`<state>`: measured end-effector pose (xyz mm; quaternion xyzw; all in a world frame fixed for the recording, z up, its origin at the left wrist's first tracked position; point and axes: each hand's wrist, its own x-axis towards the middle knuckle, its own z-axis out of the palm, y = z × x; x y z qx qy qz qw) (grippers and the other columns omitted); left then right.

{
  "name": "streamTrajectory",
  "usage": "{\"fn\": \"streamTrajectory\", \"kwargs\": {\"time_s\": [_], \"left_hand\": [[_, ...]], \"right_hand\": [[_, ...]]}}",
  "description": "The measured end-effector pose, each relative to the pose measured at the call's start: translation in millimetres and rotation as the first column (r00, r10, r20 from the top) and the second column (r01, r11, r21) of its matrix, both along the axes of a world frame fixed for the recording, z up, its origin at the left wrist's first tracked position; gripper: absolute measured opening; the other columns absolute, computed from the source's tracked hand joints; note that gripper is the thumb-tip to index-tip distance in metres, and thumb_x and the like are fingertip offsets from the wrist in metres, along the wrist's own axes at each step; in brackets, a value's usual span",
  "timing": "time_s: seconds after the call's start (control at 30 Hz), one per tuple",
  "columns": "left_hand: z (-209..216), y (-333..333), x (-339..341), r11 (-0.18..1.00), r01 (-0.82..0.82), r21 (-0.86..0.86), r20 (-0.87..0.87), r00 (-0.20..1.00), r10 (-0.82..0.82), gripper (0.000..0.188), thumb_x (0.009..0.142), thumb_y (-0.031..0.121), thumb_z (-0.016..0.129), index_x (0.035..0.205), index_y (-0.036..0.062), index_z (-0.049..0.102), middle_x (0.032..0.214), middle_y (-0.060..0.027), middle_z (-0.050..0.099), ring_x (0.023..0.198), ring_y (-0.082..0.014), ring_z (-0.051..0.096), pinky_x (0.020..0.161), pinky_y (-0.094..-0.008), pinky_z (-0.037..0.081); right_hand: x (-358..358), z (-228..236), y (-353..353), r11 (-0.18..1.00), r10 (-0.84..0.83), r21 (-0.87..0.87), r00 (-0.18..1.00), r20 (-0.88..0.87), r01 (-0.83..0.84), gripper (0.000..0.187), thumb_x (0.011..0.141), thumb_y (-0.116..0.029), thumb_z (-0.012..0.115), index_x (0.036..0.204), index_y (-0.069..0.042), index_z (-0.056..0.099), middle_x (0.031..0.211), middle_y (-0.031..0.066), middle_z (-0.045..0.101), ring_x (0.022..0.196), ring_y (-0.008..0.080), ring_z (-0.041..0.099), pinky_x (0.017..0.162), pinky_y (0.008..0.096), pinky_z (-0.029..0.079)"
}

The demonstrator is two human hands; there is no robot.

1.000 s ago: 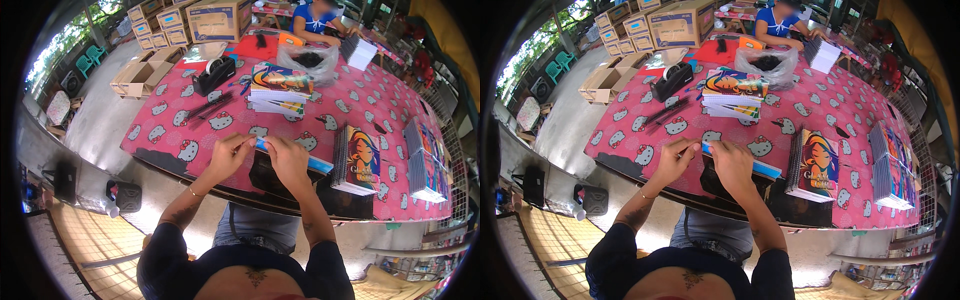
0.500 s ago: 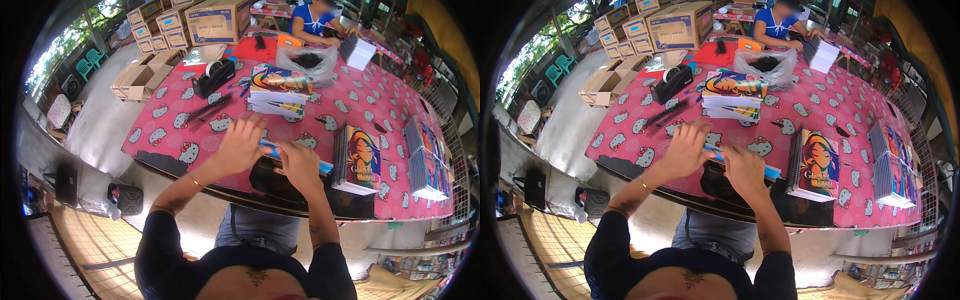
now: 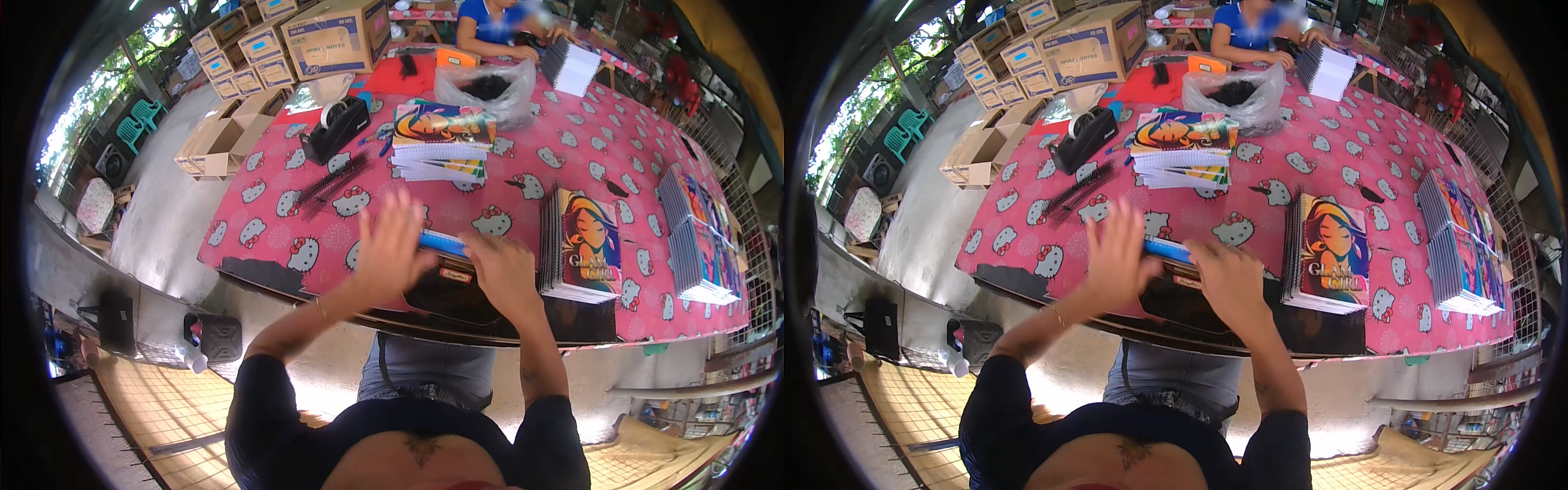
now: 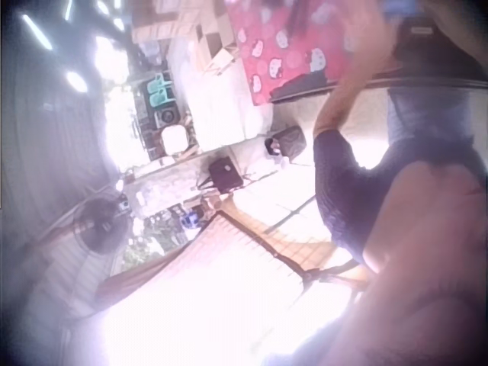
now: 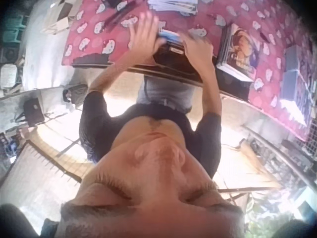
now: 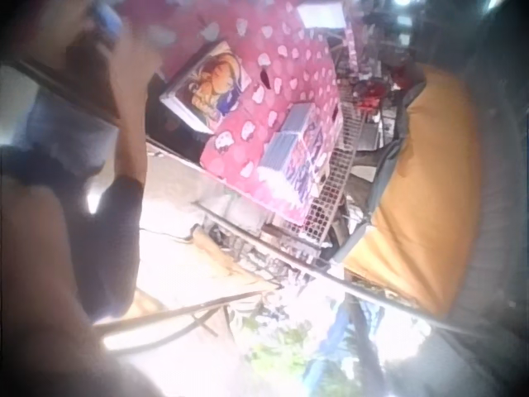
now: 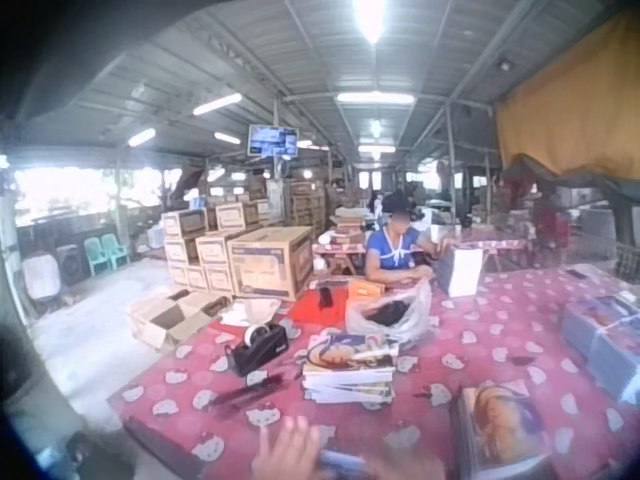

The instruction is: The person assembles notebooks by aligning covers with stacks of paper and threading spiral coils through the pre-punched holes.

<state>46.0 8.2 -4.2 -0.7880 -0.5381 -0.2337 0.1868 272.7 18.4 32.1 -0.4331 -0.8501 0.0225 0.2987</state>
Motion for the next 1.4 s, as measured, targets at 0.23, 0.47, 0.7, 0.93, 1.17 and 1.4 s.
{"fn": "streamTrajectory", "kwargs": {"time_s": [0.23, 0.47, 0.7, 0.93, 1.17, 1.4], "left_hand": [[16.1, -7.9, 1.4, 0.973, 0.06, -0.224, -0.186, 0.977, -0.103, 0.097, 0.081, 0.052, 0.072, 0.149, -0.0075, 0.034, 0.157, -0.0312, 0.032, 0.149, -0.0448, 0.029, 0.117, -0.0668, 0.018], [23.2, -5.7, 7.6, 0.974, 0.124, -0.191, -0.318, 0.931, -0.181, 0.091, 0.091, 0.055, 0.062, 0.149, -0.0079, 0.032, 0.154, -0.0289, 0.036, 0.146, -0.0403, 0.034, 0.116, -0.0645, 0.024], [23.6, 6.4, 12.3, 0.975, 0.177, -0.135, -0.325, 0.922, -0.213, 0.076, 0.096, 0.051, 0.054, 0.148, -0.0031, 0.041, 0.155, -0.0242, 0.04, 0.148, -0.034, 0.033, 0.117, -0.0576, 0.024], [4.9, -25.4, 21.0, 0.863, 0.361, -0.353, -0.252, 0.852, -0.459, 0.079, 0.094, 0.051, 0.059, 0.147, -0.0045, 0.04, 0.151, -0.0255, 0.044, 0.147, -0.0361, 0.036, 0.116, -0.0594, 0.025], [8.7, -15.2, 30.0, 0.87, 0.459, -0.179, -0.319, 0.81, -0.493, 0.086, 0.083, 0.05, 0.07, 0.144, -0.003, 0.041, 0.144, -0.0202, 0.048, 0.134, -0.0344, 0.048, 0.105, -0.0553, 0.039], [31.3, 3.5, 43.4, 0.929, 0.289, -0.231, -0.249, 0.906, -0.344, 0.092, 0.083, 0.048, 0.072, 0.148, -0.0059, 0.035, 0.151, -0.0263, 0.04, 0.142, -0.039, 0.039, 0.111, -0.0588, 0.034]], "right_hand": [[5.6, 0.3, 9.2, 0.995, 0.073, -0.062, 0.997, -0.028, -0.075, 0.022, 0.093, -0.017, 0.065, 0.114, -0.013, 0.07, 0.094, 0.0096, 0.073, 0.079, 0.0315, 0.068, 0.072, 0.0442, 0.049], [5.5, 1.4, 24.5, 0.976, 0.165, -0.131, 0.983, -0.08, -0.175, 0.022, 0.094, -0.02, 0.065, 0.115, -0.014, 0.07, 0.092, 0.0109, 0.073, 0.078, 0.0328, 0.068, 0.073, 0.045, 0.048], [5.1, 7.0, 17.7, 0.982, 0.068, -0.179, 0.997, 0.036, -0.061, 0.039, 0.094, -0.023, 0.067, 0.132, -0.017, 0.06, 0.097, 0.0116, 0.073, 0.088, 0.0328, 0.068, 0.076, 0.0457, 0.048], [42.0, -18.4, -3.0, 0.962, 0.067, -0.16, 0.757, -0.65, -0.222, 0.066, 0.083, -0.006, 0.08, 0.142, -0.01, 0.05, 0.118, 0.0135, 0.067, 0.098, 0.0253, 0.069, 0.087, 0.0383, 0.054], [25.0, -78.4, 1.6, 0.905, -0.113, -0.284, 0.463, -0.879, -0.318, 0.056, 0.087, 0.002, 0.076, 0.138, -0.005, 0.052, 0.105, 0.0051, 0.061, 0.092, 0.01, 0.062, 0.081, 0.0253, 0.051], [11.0, -82.6, 7.8, 0.897, -0.083, -0.254, 0.427, -0.901, -0.362, 0.052, 0.088, 0.004, 0.073, 0.129, -0.006, 0.043, 0.105, 0.0088, 0.06, 0.094, 0.0114, 0.062, 0.078, 0.0256, 0.05]]}}
